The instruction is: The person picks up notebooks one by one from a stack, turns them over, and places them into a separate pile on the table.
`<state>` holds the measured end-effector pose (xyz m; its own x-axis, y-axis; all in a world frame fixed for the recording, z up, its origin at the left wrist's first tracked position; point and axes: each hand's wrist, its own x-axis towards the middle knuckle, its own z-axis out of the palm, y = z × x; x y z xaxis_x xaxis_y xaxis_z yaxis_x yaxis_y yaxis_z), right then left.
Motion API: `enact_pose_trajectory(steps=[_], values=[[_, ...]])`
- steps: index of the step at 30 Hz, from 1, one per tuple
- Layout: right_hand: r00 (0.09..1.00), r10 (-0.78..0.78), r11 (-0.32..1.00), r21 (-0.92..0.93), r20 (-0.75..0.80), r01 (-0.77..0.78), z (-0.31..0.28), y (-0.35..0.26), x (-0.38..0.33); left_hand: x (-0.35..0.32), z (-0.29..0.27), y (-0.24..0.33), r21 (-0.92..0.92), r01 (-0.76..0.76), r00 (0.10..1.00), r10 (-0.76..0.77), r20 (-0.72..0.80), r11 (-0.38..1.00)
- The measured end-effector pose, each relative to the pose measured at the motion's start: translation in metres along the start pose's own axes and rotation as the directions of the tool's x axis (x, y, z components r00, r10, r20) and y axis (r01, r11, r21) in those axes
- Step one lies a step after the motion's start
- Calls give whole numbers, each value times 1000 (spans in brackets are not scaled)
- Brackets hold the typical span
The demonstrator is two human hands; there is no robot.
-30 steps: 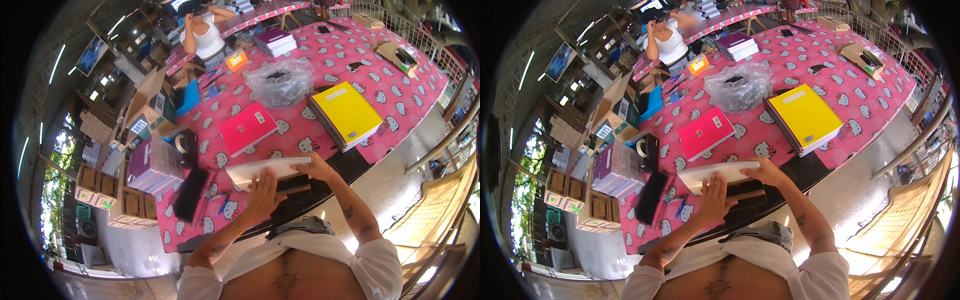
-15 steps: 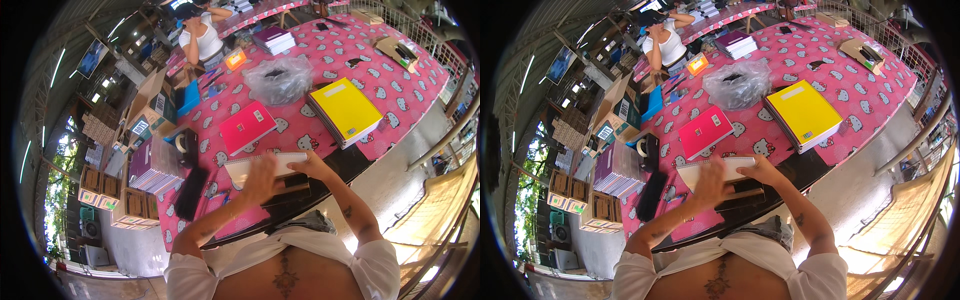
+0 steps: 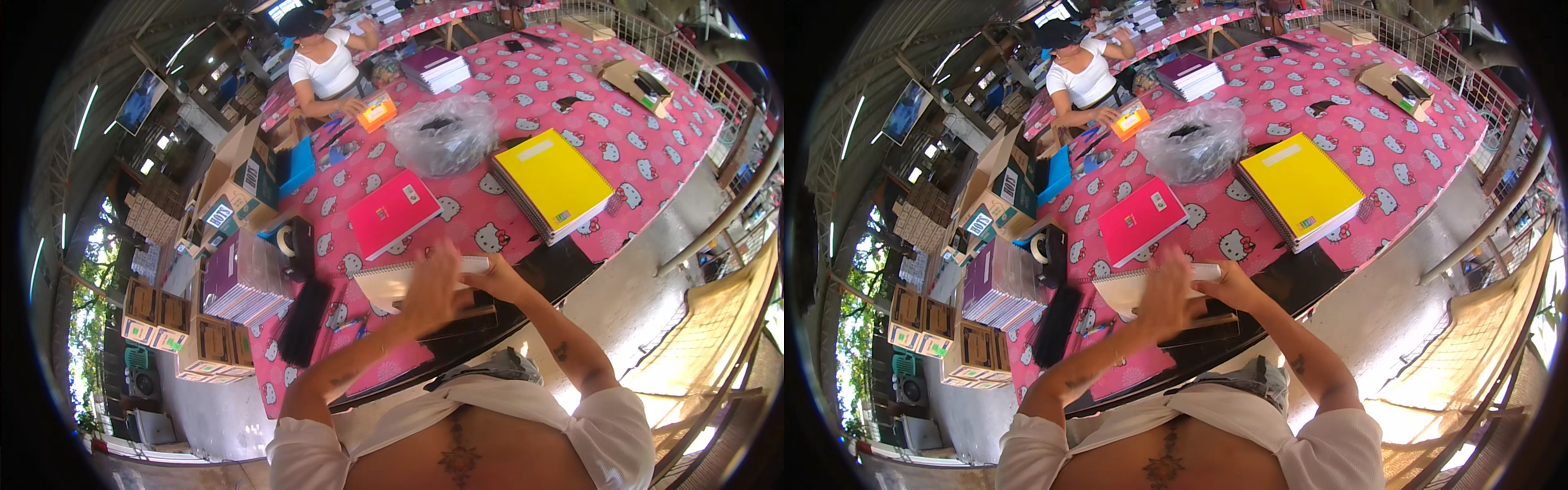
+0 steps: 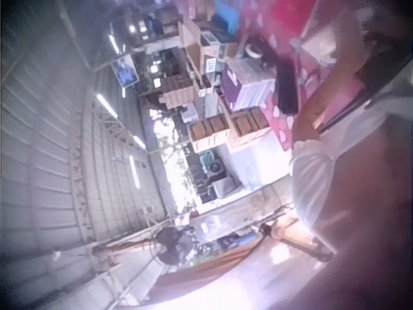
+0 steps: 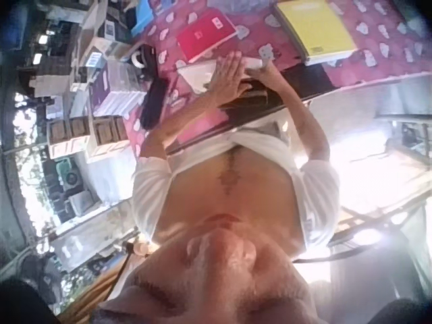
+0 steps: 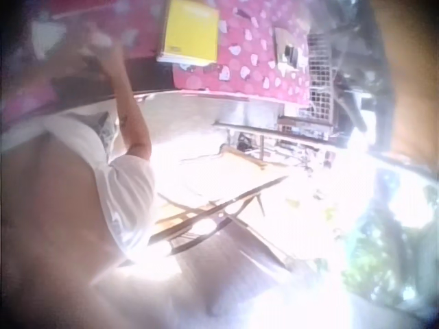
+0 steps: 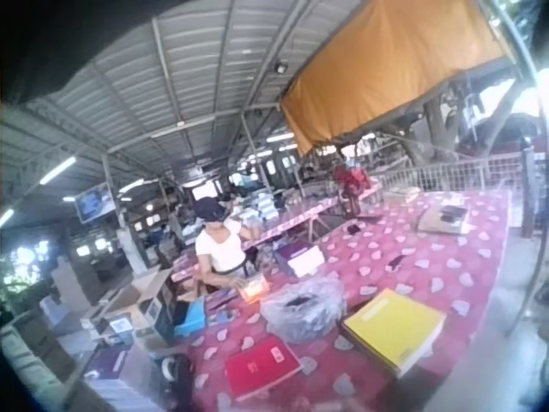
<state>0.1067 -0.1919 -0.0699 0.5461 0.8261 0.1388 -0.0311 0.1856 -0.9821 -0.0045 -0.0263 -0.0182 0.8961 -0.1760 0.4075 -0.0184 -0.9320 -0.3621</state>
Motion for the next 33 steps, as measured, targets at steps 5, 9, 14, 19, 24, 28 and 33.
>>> enact_pose_trajectory(steps=[5,9,14,19,24,28,33], values=[[1000,-22,998,-67,0,22,2,-1,3,24,-2,-9,-156,-37,997,46,54,987],[1000,-2,996,87,-30,4,6,-6,-5,0,-10,22,-360,-89,985,136,105,929],[992,-120,985,-131,-37,114,-3,7,2,20,-6,29,-459,3,1000,10,28,889],[985,-170,975,-154,-36,162,-1,2,1,21,-18,32,-448,88,995,-101,-6,890],[983,-77,996,-52,-165,70,11,4,-4,-29,-14,57,-471,15,999,-26,-18,882],[860,2,959,-242,-510,-146,47,-13,-35,-77,-27,56,-830,455,759,-628,171,324],[859,-458,685,-525,228,505,88,4,-88,-118,8,40,-649,377,729,-221,648,-660]])
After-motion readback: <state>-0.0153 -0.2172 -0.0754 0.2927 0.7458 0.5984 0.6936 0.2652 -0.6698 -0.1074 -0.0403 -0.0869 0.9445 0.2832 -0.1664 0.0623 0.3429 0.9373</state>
